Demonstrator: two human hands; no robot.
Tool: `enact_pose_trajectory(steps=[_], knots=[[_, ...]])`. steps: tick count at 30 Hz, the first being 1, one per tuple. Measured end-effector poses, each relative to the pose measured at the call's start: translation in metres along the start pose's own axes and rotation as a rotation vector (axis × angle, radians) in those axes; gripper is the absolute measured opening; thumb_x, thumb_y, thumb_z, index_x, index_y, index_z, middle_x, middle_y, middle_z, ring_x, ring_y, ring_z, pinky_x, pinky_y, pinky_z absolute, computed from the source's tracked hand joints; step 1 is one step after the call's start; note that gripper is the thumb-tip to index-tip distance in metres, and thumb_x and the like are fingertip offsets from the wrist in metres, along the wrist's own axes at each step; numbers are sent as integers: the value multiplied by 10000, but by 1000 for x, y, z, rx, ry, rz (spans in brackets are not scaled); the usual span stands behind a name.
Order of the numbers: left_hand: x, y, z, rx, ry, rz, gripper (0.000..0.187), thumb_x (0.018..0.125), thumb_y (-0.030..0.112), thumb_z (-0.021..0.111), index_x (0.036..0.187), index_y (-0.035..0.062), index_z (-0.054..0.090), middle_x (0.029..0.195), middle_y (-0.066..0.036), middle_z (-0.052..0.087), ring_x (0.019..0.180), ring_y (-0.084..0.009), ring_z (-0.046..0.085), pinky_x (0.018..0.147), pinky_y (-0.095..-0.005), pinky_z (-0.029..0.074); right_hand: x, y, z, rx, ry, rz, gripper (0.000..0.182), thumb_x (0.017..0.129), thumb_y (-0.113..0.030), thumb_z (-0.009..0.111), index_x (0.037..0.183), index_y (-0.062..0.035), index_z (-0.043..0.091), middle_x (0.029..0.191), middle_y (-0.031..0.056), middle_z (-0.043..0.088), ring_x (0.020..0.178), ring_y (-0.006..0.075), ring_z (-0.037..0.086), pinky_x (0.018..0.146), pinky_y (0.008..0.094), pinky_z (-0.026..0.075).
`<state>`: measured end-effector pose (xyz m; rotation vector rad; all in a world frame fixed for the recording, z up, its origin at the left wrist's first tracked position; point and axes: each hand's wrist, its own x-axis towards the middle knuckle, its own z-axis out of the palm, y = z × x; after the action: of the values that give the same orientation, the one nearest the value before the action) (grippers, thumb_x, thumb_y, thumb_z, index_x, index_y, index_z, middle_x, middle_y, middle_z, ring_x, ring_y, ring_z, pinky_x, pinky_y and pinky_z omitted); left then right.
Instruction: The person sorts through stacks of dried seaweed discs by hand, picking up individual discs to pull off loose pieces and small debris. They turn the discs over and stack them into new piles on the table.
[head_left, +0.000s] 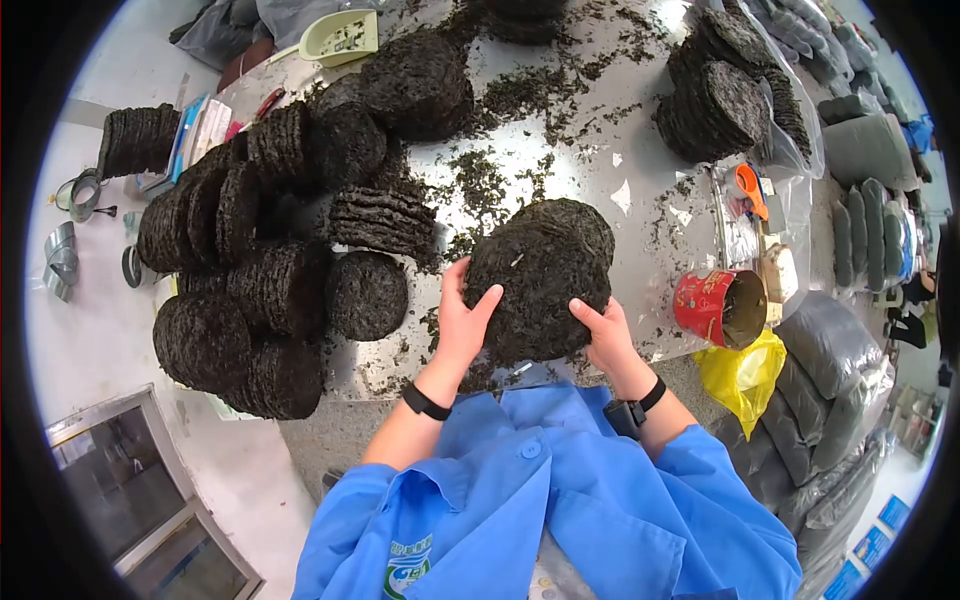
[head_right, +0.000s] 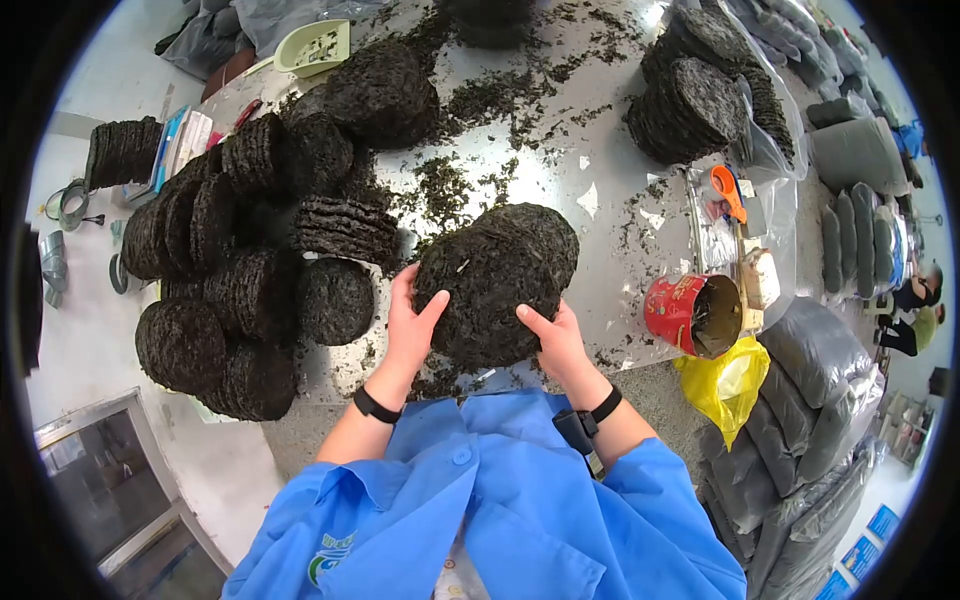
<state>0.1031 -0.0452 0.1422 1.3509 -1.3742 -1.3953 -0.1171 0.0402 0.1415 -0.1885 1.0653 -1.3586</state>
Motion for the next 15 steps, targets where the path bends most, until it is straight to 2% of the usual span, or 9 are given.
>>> enact_pose_trajectory(steps=[1, 2, 4, 6, 8, 12, 13, 14, 15], knots=[[4, 2, -1, -72, -37, -136, 613, 919, 118, 733, 1417, -32, 408, 1292, -140, 582, 1175, -208, 567, 1024, -337, 455, -2, -3, -5, -21, -38, 45, 475, 928, -38, 689, 1362, -13, 496, 1282, 102, 629, 1161, 210, 615, 1012, 388, 505], [5, 6, -2, -72, -35, -132, 613, 919, 118, 733, 1417, -32, 408, 1292, -140, 582, 1175, -208, 567, 1024, -337, 455, -2, -7, -9, -42, -78, 85, 500, 921, -35, 694, 1374, -13, 484, 1293, 105, 623, 1170, 214, 612, 1021, 393, 499], [7, 17, -1, -385, -62, -275, 606, 913, 102, 737, 1407, -35, 413, 1238, -122, 611, 1125, -183, 585, 978, -321, 484, -8, -27, -10, 2, -163, 61, 559, 900, -36, 709, 1399, -15, 459, 1321, 111, 604, 1188, 224, 603, 1040, 406, 485], [2, 22, 6, -424, -41, -285, 596, 912, 90, 734, 1402, -32, 418, 1232, -123, 612, 1121, -171, 583, 964, -312, 490, -19, -36, -11, 12, -306, 138, 604, 886, -39, 712, 1422, -12, 434, 1344, 117, 589, 1201, 234, 597, 1051, 419, 476], [-3, 30, 12, -407, -71, -311, 602, 914, 93, 732, 1407, -35, 411, 1246, -124, 605, 1118, -172, 583, 967, -309, 487, -31, -43, 4, 52, -258, 153, 600, 877, -30, 699, 1420, -14, 445, 1337, 122, 596, 1206, 242, 599, 1050, 423, 480], [2, 34, 14, -131, -117, -89, 636, 909, 141, 749, 1410, -41, 400, 1285, -132, 582, 1141, -177, 566, 978, -321, 476, -47, -48, 20, 63, -146, 54, 548, 877, -12, 670, 1393, -15, 486, 1319, 132, 614, 1213, 262, 602, 1039, 426, 495], [4, 43, 14, -72, -138, -12, 649, 894, 170, 756, 1399, -35, 404, 1247, -154, 592, 1126, -250, 583, 1016, -375, 456, -54, -52, 26, 107, -136, 38, 539, 880, -1, 658, 1391, -12, 488, 1319, 132, 616, 1207, 264, 605, 1033, 425, 500], [3, 52, 14, -73, -146, 8, 649, 894, 170, 756, 1399, -35, 404, 1247, -154, 592, 1126, -250, 583, 1016, -375, 456, -60, -53, 30, 151, -125, 21, 530, 883, 10, 647, 1389, -9, 490, 1318, 132, 617, 1202, 266, 608, 1027, 425, 505], [3, 64, 15, 263, -59, 252, 642, 877, 174, 759, 1386, -26, 422, 1217, -166, 594, 1104, -296, 585, 1022, -402, 444, -66, -53, 29, 111, -116, 3, 517, 892, 26, 623, 1390, -3, 488, 1321, 133, 615, 1197, 263, 610, 1022, 428, 510]])
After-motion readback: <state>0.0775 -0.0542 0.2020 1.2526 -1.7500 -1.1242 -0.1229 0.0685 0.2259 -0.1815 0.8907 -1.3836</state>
